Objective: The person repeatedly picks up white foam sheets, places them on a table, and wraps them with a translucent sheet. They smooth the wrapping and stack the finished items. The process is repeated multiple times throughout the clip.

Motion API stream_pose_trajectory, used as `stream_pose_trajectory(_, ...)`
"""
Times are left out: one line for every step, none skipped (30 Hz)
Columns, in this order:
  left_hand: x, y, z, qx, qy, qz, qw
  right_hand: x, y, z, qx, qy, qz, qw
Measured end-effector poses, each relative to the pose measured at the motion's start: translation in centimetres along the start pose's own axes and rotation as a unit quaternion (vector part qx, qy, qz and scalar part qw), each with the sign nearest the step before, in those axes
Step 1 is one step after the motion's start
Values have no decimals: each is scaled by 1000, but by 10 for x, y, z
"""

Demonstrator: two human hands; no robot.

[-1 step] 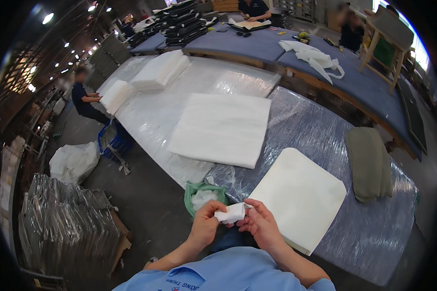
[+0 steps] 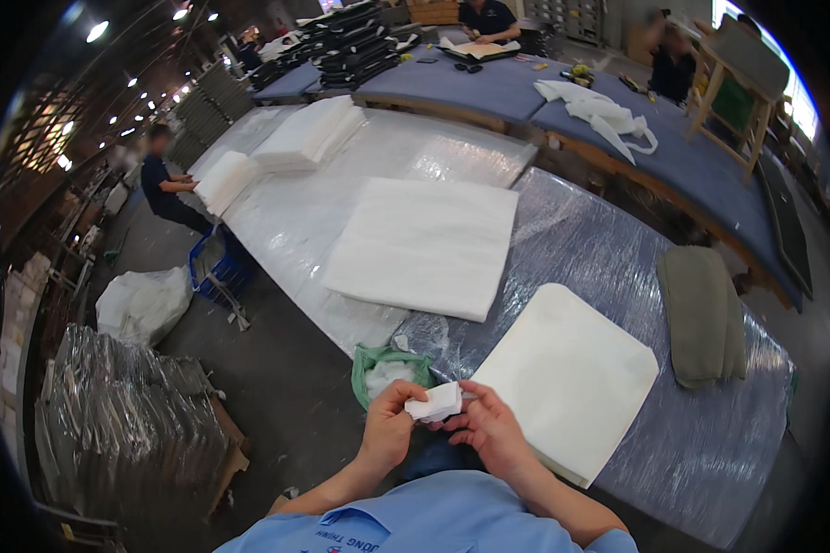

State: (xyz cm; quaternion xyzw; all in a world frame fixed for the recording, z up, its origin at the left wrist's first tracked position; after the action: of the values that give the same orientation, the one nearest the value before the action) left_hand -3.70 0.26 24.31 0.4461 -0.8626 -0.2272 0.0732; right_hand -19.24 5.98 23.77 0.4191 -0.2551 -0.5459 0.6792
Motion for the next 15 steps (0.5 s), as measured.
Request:
stream_pose_trajectory(-3,5,-7,40,34,-21,998,-3,2,-7,-48,15,49,998)
stream_pose_trajectory(-8,7,-11,101,74,-31,992,-4,5,-10,-62,24,56,996)
stream_pose_trajectory(-13,8,-14,162,113,-41,979,-3,12,-14,-76,34,62,995)
stream_pose_trajectory(-17,12,-20,222,149,-54,962,-1,18,-18,-89,44,68,993)
stream_pose_trajectory(-21,16,-24,266,176,-58,946,2,25,-16,-79,37,35,996)
stream_pose_trajectory(-25,21,-28,310,203,-63,927,3,24,-15,-90,34,13,995)
stream_pose_trajectory(-29,26,-35,355,229,-69,904,6,24,-13,-101,30,-5,994)
stream_pose_trajectory(-30,27,-36,334,191,-50,922,11,26,-11,-111,24,-22,993)
stream_pose_trajectory(-33,26,-38,311,153,-32,938,12,32,-5,-101,-6,-32,994)
stream_pose_trajectory(-38,25,-41,288,114,-15,951,13,35,-1,-134,-31,-23,990)
stream_pose_trajectory(-41,26,-50,221,88,17,971,11,34,4,-167,-58,-16,984)
stream_pose_trajectory(-46,26,-59,169,43,112,978,11,35,11,-199,-86,-9,976)
stream_pose_trajectory(-60,23,-72,117,-7,203,972,8,46,21,-229,-109,11,967)
stream_pose_trajectory(-75,24,-82,60,-56,291,953,3,64,27,-265,-97,44,958)
stream_pose_trajectory(-91,39,-99,72,-72,382,919,-4,83,34,-296,-84,78,948)
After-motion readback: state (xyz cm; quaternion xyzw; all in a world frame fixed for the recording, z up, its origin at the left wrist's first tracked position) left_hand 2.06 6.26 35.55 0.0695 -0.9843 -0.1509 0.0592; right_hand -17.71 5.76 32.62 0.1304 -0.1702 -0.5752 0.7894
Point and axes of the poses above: each hand's wrist, its own x-axis towards the middle knuckle, its own y-axis out of the palm, z = x × y, the point moved 6 cm from there along x, towards the middle knuckle, and after that the axes turned 15 degrees about z, right-handed, at the moved point
